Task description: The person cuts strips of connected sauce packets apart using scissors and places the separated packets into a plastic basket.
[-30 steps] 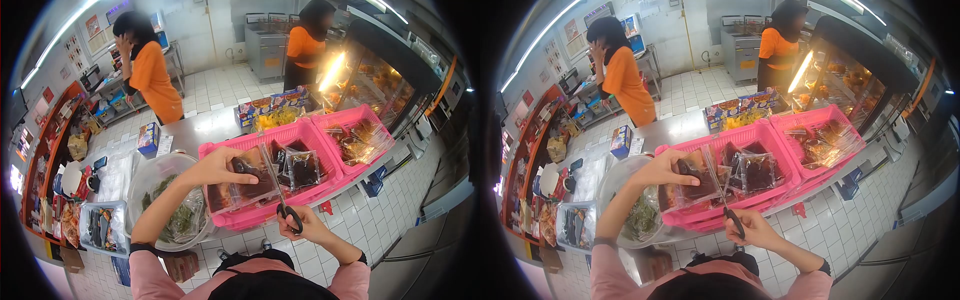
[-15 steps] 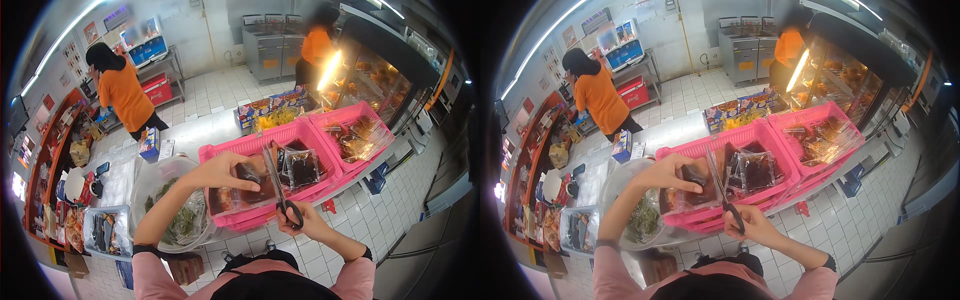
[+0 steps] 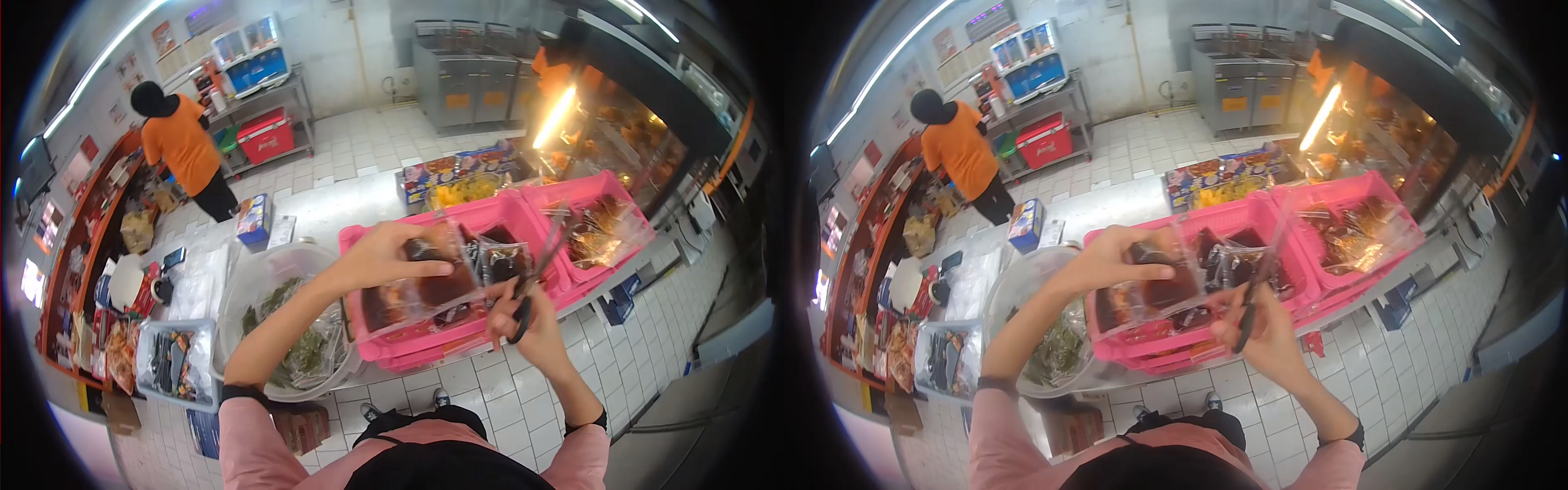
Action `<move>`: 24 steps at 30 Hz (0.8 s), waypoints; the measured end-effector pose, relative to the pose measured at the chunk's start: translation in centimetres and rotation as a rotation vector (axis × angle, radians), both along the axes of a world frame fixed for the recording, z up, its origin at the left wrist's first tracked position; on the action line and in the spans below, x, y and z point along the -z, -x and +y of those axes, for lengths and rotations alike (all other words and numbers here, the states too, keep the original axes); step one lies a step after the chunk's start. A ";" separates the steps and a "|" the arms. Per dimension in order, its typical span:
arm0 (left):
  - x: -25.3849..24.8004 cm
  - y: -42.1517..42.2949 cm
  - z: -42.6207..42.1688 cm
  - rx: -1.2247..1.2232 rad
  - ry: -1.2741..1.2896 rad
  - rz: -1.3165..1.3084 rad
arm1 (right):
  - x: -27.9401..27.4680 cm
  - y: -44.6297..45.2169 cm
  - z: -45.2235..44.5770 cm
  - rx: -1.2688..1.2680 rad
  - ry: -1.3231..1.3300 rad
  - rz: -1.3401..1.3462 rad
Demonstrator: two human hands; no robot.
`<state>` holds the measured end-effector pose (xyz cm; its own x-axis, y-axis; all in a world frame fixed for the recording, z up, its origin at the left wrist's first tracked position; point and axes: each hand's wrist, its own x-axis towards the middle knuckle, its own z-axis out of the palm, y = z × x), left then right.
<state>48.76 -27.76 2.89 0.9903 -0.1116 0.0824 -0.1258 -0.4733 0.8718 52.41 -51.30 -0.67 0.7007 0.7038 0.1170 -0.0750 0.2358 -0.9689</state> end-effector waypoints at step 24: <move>1.9 0.3 1.4 0.172 0.379 0.172 | -2.9 -6.9 0.6 0.029 0.212 -0.230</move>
<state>48.45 -26.39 0.99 0.9629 -0.2695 -0.0151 -0.0127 -0.1011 0.9948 59.30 -50.67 2.20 0.6926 0.7099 0.1275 0.1555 0.0257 -0.9875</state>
